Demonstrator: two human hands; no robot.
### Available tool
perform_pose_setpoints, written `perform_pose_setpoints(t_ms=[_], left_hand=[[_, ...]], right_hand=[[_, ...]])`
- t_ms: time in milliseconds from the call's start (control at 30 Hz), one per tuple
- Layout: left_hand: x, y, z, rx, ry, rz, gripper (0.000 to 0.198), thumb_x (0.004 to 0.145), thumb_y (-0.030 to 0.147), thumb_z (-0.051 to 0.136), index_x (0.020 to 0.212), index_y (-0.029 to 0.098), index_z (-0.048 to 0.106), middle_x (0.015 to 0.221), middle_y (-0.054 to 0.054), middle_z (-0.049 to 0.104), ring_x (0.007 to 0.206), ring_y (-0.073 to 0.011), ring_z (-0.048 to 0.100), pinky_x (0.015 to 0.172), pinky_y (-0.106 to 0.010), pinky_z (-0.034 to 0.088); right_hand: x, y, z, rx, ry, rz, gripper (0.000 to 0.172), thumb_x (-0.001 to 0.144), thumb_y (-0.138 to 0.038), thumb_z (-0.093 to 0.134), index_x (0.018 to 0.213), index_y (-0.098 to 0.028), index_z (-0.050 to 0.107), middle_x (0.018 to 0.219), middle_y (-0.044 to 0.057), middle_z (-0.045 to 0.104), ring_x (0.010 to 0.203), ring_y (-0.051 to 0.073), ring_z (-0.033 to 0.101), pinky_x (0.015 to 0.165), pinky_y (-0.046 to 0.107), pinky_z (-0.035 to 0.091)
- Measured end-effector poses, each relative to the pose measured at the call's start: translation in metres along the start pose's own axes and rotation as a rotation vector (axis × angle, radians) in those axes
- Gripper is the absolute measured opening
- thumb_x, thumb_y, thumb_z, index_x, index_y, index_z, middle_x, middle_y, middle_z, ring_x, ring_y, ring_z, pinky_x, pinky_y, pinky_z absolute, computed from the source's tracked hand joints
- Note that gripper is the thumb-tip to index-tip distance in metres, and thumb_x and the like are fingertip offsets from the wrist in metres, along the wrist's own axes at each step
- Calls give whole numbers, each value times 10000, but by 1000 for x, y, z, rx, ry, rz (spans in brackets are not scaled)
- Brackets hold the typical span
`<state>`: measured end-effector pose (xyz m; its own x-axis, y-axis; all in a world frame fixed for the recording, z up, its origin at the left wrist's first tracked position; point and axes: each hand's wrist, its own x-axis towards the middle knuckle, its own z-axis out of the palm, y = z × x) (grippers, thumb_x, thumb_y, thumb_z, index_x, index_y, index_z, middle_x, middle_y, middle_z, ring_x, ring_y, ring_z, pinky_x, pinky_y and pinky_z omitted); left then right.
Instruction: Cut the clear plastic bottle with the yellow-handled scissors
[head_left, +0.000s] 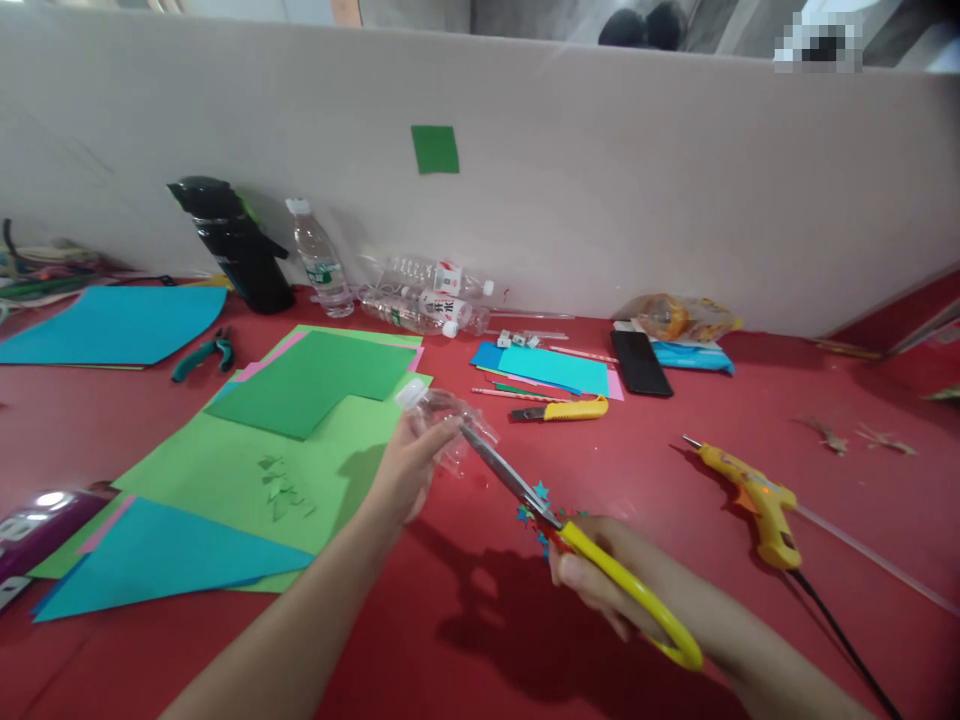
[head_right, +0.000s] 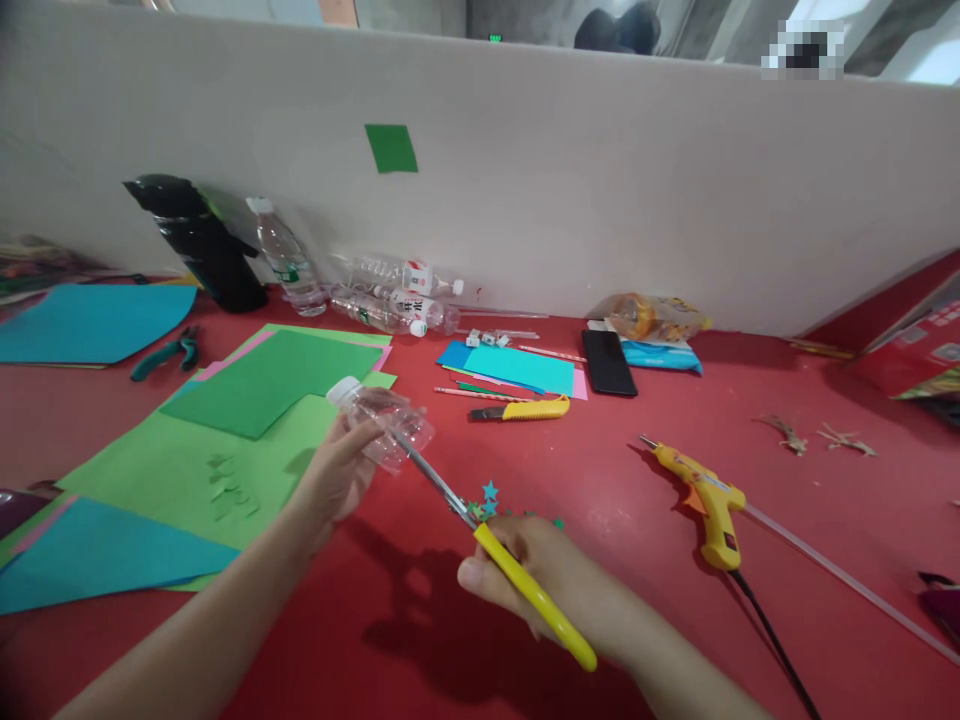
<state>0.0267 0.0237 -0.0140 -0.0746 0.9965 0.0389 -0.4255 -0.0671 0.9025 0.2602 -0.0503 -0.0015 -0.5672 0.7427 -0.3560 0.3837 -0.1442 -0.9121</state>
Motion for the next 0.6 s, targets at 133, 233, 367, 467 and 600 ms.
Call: perform_pose_setpoints(t_ms=[133,233,367,467,600], left_hand=[[0,1,-5,-80,28,-90,405,705,252,751,1062,204,566,1042,-44,678,991,-210,666,923,-376,502],[-7,2,0,-81,-17,-177,442,735,278,750,1120,218,540,1139,-75,671,1048,-240,659,903,-400,525],[-19,3,11,-93,-126,-290,408,723,247,771,1074,192,570,1181,-106,672,1087,-283,659,933,-443,531],[-26,0,19,-143,-205,-388,344,729,236,758,1033,173,608,1135,-113,699,1072,-286,670,955,-448,526],[-31,-3,22,-249,-242,-465,342,686,172,744,1012,171,639,1034,-94,738,1024,-284,692,957,-446,528]], right_hand=[[4,-3,1,67,151,-40,604,759,-815,522,737,-214,459,459,-105,386,377,65,356,402,196,272],[9,-10,3,53,365,-48,571,765,-776,542,694,-215,458,410,-75,445,400,87,397,453,222,309],[17,-17,6,154,470,-2,445,750,-644,622,717,-218,498,438,-62,495,392,99,400,407,220,294],[25,-12,8,166,510,-42,333,701,-494,697,737,-221,510,545,-59,511,426,108,453,419,233,350],[32,0,9,56,576,-90,325,686,-460,690,700,-230,461,603,-50,488,501,115,435,448,235,370]])
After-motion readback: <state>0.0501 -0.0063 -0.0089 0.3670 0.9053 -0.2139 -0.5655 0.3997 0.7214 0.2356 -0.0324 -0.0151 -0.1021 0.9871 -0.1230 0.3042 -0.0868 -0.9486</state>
